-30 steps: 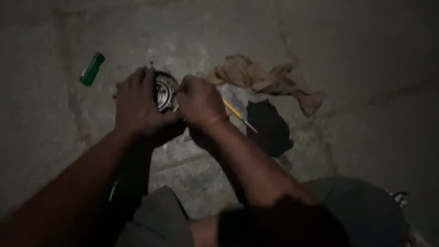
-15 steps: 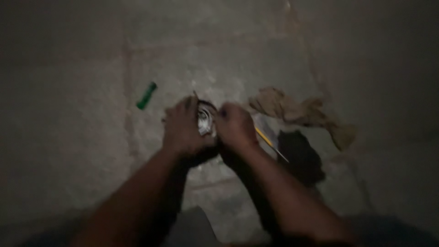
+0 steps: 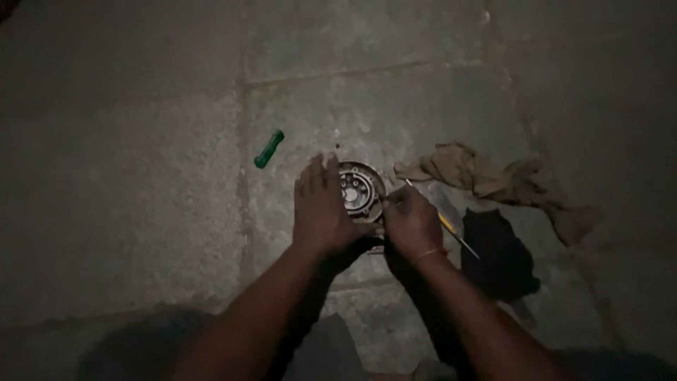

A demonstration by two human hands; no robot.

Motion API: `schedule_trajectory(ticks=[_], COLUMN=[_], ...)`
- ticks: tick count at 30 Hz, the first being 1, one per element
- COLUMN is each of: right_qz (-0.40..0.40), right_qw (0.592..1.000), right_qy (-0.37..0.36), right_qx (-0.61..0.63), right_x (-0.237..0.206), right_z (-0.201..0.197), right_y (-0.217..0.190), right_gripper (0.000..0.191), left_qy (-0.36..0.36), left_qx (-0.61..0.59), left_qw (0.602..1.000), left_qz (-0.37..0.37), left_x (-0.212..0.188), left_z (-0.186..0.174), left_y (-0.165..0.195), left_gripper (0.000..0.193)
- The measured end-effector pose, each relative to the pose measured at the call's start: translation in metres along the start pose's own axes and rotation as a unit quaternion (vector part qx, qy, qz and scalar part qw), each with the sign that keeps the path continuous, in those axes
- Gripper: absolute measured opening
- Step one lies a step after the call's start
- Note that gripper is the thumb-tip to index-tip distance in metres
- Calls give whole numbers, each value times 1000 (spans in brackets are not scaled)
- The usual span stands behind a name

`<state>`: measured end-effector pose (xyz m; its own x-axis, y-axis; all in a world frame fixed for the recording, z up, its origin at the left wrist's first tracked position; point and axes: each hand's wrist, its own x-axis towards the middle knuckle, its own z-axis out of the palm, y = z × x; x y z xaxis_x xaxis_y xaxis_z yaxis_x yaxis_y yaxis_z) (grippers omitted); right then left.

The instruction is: The person uses a yellow-handled screwdriver to adjust internal components of a circular metal mechanical part. They repeatedly probe and rotate parts inside the housing, then wipe the surface with a cloth. The part remains on the floor throughout.

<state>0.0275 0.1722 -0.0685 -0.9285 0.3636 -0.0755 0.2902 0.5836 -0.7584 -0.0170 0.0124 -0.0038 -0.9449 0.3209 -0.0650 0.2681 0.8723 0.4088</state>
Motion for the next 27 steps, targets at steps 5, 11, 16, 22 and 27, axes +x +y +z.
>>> schedule_trajectory(ticks=[5, 11, 16, 22, 27], right_qz=[25, 11, 10, -20, -82], right_qw=[998, 999, 999, 1000, 997], right_qy=[34, 45, -7, 14, 9], right_qx=[36, 19, 34, 7, -11], right_x=[2, 11, 16, 18, 23], right_z=[-3, -16, -19, -13, -18], right_y=[-4, -6, -9, -7, -6], right_gripper=[29, 26, 27, 25, 23], left_qy=[-14, 43, 54, -12, 13], left_qx=[-14, -32, -76, -81, -85], left_qw=[998, 998, 994, 996, 996], left_qz=[-64, 35, 63, 20, 38], left_x=[-5, -2, 11, 12, 14], left_z=[2, 16, 27, 26, 24], left_y=[6, -14, -35, -39, -37], left_gripper=[145, 136, 136, 132, 132])
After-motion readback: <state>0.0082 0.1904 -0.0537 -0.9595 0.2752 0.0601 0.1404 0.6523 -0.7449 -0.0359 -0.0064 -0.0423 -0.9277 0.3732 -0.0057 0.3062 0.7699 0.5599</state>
